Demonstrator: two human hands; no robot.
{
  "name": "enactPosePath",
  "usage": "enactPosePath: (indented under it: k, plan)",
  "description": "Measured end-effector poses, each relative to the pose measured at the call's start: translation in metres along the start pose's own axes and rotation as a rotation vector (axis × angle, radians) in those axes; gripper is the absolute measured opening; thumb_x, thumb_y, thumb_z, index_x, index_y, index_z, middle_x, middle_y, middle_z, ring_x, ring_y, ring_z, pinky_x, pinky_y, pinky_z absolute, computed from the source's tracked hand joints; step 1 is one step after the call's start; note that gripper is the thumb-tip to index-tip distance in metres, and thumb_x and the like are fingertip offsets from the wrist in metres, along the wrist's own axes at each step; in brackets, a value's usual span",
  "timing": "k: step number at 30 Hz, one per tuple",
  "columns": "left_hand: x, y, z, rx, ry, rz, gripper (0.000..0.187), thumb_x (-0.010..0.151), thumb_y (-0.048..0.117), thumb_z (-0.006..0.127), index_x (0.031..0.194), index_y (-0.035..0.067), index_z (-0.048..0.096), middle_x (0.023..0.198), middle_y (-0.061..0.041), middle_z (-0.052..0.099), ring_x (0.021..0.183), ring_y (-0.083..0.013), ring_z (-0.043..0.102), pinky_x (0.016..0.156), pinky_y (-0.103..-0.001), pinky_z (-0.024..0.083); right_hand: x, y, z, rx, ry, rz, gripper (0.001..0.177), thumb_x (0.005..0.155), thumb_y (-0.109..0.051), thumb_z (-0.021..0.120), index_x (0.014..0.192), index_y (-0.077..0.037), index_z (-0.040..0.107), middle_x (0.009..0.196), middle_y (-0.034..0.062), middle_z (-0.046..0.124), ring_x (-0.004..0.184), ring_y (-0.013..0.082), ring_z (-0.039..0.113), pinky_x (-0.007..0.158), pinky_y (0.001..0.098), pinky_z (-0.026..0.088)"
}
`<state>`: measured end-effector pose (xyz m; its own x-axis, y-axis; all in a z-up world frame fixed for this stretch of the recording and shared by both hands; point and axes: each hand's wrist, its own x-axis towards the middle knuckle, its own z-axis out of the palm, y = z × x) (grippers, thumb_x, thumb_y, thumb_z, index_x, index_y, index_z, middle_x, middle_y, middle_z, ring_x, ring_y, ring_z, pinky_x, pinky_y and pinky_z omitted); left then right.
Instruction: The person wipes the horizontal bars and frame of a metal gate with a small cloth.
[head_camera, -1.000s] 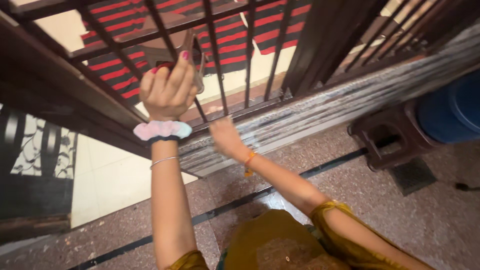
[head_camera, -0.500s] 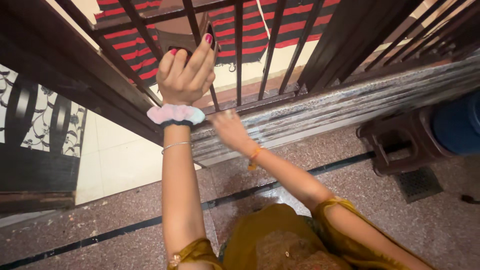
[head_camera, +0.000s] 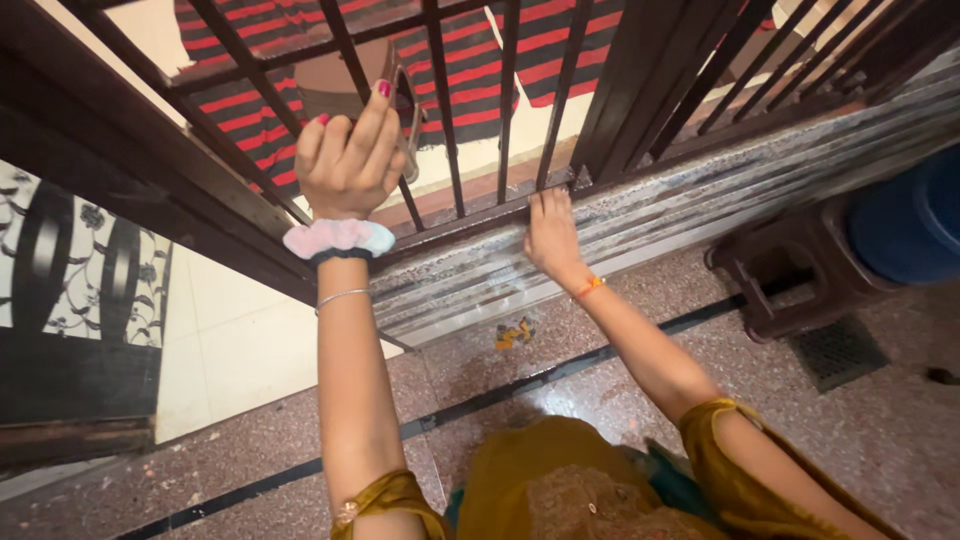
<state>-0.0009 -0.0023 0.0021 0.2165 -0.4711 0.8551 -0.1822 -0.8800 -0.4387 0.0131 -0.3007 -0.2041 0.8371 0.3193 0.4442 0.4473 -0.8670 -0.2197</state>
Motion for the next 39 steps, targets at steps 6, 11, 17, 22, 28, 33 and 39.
enactPosePath:
  k: [6,11,17,22,28,33,39]
  plan:
    - [-0.003,0.000,0.002,-0.001,-0.011,-0.001,0.024,0.099,0.028,0.064,0.116,0.017,0.077,0.143,0.007,0.064,0.095,-0.0158,0.062,0.102,-0.034,0.044,0.001,-0.065,0.033,0.072,-0.073,-0.148,0.059,0.073,-0.006,0.064,0.128,0.013,0.054,0.127,0.0349,0.054,0.129,0.0527,0.045,0.117,0.0570,0.027]
    - [-0.003,0.000,0.005,0.002,-0.011,-0.005,0.023,0.099,0.029,0.064,0.116,0.018,0.076,0.143,0.007,0.064,0.096,-0.0160,0.062,0.101,-0.033,0.043,0.015,-0.151,0.070,0.253,-0.286,-0.294,0.062,0.074,-0.005,0.064,0.132,0.012,0.054,0.118,0.0306,0.060,0.117,0.0467,0.055,0.109,0.0548,0.036]
    - [-0.005,0.001,0.003,-0.008,-0.021,-0.014,0.023,0.100,0.030,0.064,0.117,0.019,0.075,0.143,0.008,0.064,0.098,-0.0160,0.063,0.103,-0.033,0.043,0.028,-0.200,0.096,0.309,-0.186,-0.535,0.043,0.071,-0.010,0.070,0.112,0.002,0.063,0.112,0.0225,0.064,0.119,0.0406,0.058,0.112,0.0539,0.037]
    - [-0.005,0.000,0.004,0.020,-0.022,0.002,0.025,0.100,0.029,0.063,0.118,0.018,0.076,0.144,0.007,0.063,0.098,-0.0158,0.063,0.103,-0.034,0.043,0.026,-0.156,0.070,0.352,-0.229,-0.466,0.049,0.089,-0.001,0.064,0.138,-0.006,0.063,0.125,0.0139,0.066,0.120,0.0330,0.061,0.110,0.0479,0.042]
    - [-0.004,-0.001,0.004,0.021,-0.027,0.004,0.023,0.101,0.028,0.063,0.117,0.018,0.076,0.146,0.007,0.063,0.099,-0.0156,0.063,0.104,-0.034,0.043,0.021,-0.063,0.016,0.175,-0.223,-0.208,0.059,0.071,-0.006,0.072,0.129,-0.011,0.066,0.116,0.0134,0.069,0.114,0.0307,0.061,0.112,0.0573,0.033]
    - [-0.004,0.000,0.002,0.008,-0.031,-0.007,0.023,0.101,0.028,0.062,0.115,0.017,0.076,0.145,0.007,0.063,0.096,-0.0151,0.062,0.102,-0.034,0.043,0.007,0.018,-0.018,0.062,0.007,-0.092,0.042,0.081,-0.002,0.065,0.123,-0.007,0.067,0.117,0.0115,0.069,0.120,0.0293,0.061,0.121,0.0500,0.035]
    - [-0.005,0.000,0.004,0.007,-0.020,-0.008,0.023,0.103,0.029,0.062,0.114,0.017,0.077,0.144,0.007,0.064,0.093,-0.0142,0.061,0.099,-0.033,0.043,0.004,0.004,0.003,-0.048,0.098,0.002,0.048,0.070,-0.003,0.068,0.117,0.002,0.064,0.121,0.0217,0.063,0.126,0.0391,0.053,0.119,0.0503,0.033]
